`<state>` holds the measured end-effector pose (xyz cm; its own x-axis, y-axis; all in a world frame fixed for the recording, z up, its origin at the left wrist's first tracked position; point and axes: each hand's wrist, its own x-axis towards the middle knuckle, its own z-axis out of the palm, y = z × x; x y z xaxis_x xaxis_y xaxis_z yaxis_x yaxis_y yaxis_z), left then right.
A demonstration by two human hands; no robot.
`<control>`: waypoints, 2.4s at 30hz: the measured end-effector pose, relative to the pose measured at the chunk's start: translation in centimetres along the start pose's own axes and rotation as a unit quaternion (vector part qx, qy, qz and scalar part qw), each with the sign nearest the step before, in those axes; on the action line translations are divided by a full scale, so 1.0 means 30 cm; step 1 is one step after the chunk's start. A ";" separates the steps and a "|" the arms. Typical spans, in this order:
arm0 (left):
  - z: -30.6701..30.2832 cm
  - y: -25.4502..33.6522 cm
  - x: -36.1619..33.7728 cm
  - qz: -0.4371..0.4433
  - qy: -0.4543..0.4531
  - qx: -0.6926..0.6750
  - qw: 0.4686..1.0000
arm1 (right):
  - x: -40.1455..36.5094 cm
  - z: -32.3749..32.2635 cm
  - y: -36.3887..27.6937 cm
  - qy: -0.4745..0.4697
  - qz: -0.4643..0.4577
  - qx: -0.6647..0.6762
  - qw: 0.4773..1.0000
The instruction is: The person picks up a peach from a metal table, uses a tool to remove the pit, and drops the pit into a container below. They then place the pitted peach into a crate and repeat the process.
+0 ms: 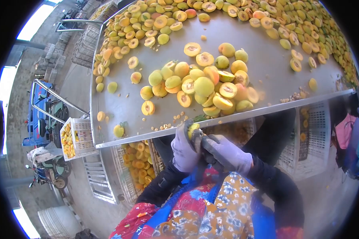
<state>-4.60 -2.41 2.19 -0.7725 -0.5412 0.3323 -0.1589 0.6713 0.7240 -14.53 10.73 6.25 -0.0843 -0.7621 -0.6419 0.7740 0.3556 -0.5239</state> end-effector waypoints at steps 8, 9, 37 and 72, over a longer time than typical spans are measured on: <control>0.028 -0.015 0.020 -0.177 -0.063 -0.206 0.960 | -0.005 -0.003 0.003 0.008 0.010 -0.026 1.000; 0.020 -0.011 0.019 -0.190 -0.076 -0.217 0.954 | -0.014 -0.008 0.008 -0.004 0.019 0.011 1.000; 0.086 -0.018 -0.024 -0.099 -0.027 -0.198 0.975 | -0.054 -0.043 -0.027 -0.049 0.026 0.017 0.998; 0.019 -0.078 -0.024 -0.187 -0.068 -0.384 0.901 | -0.051 -0.109 0.056 0.056 -0.083 0.134 0.986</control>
<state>-4.01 -3.32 -0.09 -0.8295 -0.5551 -0.0617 0.0087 -0.1233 0.9923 -15.14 14.27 4.51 -0.2809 -0.7278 -0.6257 0.8806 0.0638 -0.4695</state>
